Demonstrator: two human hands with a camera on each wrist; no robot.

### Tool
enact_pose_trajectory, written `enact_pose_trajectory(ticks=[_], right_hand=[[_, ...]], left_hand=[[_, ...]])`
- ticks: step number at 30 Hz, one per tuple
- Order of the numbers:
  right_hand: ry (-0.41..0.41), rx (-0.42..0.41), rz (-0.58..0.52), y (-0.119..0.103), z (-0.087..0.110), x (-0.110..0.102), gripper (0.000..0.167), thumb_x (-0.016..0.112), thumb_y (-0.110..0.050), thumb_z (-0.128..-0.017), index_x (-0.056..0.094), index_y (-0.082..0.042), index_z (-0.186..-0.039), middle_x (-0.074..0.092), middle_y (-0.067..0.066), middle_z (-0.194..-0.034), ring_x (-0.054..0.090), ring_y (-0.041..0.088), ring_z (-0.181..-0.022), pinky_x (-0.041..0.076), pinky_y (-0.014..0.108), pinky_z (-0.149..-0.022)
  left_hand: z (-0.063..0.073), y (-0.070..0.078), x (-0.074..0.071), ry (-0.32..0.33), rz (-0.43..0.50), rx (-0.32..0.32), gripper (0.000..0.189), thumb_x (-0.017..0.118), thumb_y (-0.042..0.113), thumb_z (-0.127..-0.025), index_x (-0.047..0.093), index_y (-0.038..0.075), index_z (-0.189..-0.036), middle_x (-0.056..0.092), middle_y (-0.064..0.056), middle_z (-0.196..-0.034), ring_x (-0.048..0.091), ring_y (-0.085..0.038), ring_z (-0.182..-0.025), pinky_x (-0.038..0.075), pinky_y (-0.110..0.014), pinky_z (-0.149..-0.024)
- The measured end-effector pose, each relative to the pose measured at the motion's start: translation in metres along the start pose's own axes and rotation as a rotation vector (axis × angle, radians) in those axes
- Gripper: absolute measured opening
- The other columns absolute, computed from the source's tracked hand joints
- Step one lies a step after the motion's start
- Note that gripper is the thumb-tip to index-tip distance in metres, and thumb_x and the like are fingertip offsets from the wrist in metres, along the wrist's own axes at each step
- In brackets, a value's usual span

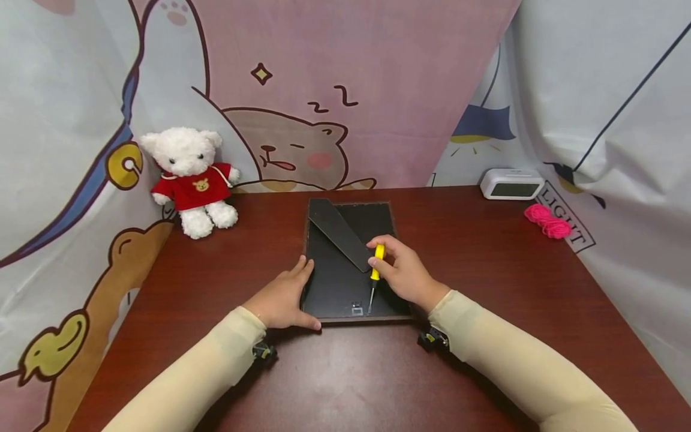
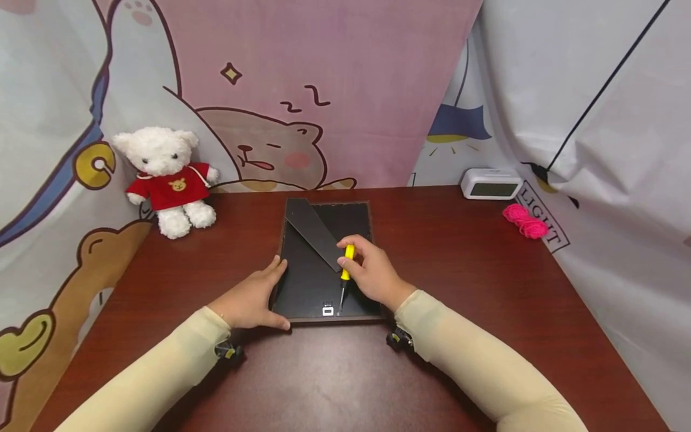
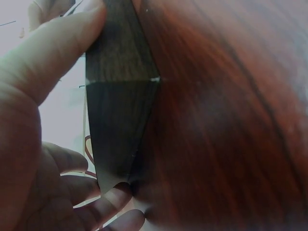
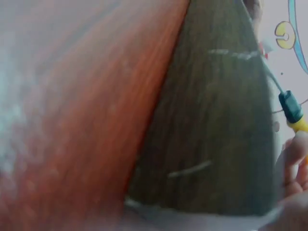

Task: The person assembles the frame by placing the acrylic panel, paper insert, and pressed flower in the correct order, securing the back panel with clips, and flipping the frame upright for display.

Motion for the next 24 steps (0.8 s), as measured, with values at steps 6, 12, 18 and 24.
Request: enact_pose_trajectory(ticks=[6, 12, 18, 24], right_hand=[[0.017, 0.085, 0.018, -0.003, 0.007, -0.005, 0.051, 0.077, -0.007, -0.096, 0.056, -0.005, -0.142, 0.074, 0.011, -0.096, 0.061, 0.023, -0.075, 0.057, 0.026, -0.069], [-0.029, 0.188, -0.027, 0.008, 0.008, -0.008, 0.048, 0.074, -0.009, -0.099, 0.053, 0.000, -0.141, 0.073, 0.015, -0.098, 0.062, 0.022, -0.080, 0.055, 0.025, -0.073], [-0.039, 0.167, -0.007, 0.010, 0.008, -0.011, 0.043, 0.075, -0.008, -0.098, 0.054, 0.001, -0.134, 0.068, 0.011, -0.085, 0.059, 0.021, -0.075, 0.051, 0.025, -0.069], [-0.042, 0.117, 0.000, 0.007, 0.009, -0.009, 0.039, 0.073, -0.005, -0.098, 0.053, 0.001, -0.131, 0.061, 0.008, -0.077, 0.054, 0.021, -0.070, 0.048, 0.025, -0.066]], left_hand=[[0.000, 0.001, 0.000, 0.000, -0.003, -0.010, 0.139, 0.095, 0.058, -0.069, 0.015, 0.006, -0.170, 0.003, -0.016, -0.177, 0.031, -0.048, -0.155, 0.039, -0.055, -0.120], [-0.001, 0.002, 0.000, 0.001, -0.010, -0.007, 0.138, 0.095, 0.058, -0.069, 0.015, 0.006, -0.169, 0.003, -0.016, -0.177, 0.031, -0.048, -0.155, 0.038, -0.054, -0.121], [-0.001, 0.002, 0.000, 0.001, -0.008, -0.009, 0.139, 0.095, 0.059, -0.069, 0.015, 0.006, -0.169, 0.004, -0.017, -0.177, 0.031, -0.048, -0.155, 0.037, -0.055, -0.121], [-0.001, 0.001, 0.000, 0.005, -0.010, -0.004, 0.139, 0.095, 0.059, -0.069, 0.015, 0.006, -0.169, 0.004, -0.017, -0.177, 0.031, -0.049, -0.154, 0.038, -0.055, -0.121]])
Point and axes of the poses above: each hand's wrist, its own z-axis away from the middle knuckle, its own x-axis out of the palm, y = z × x, the point moved 7 cm from there along -z, towards the middle knuckle
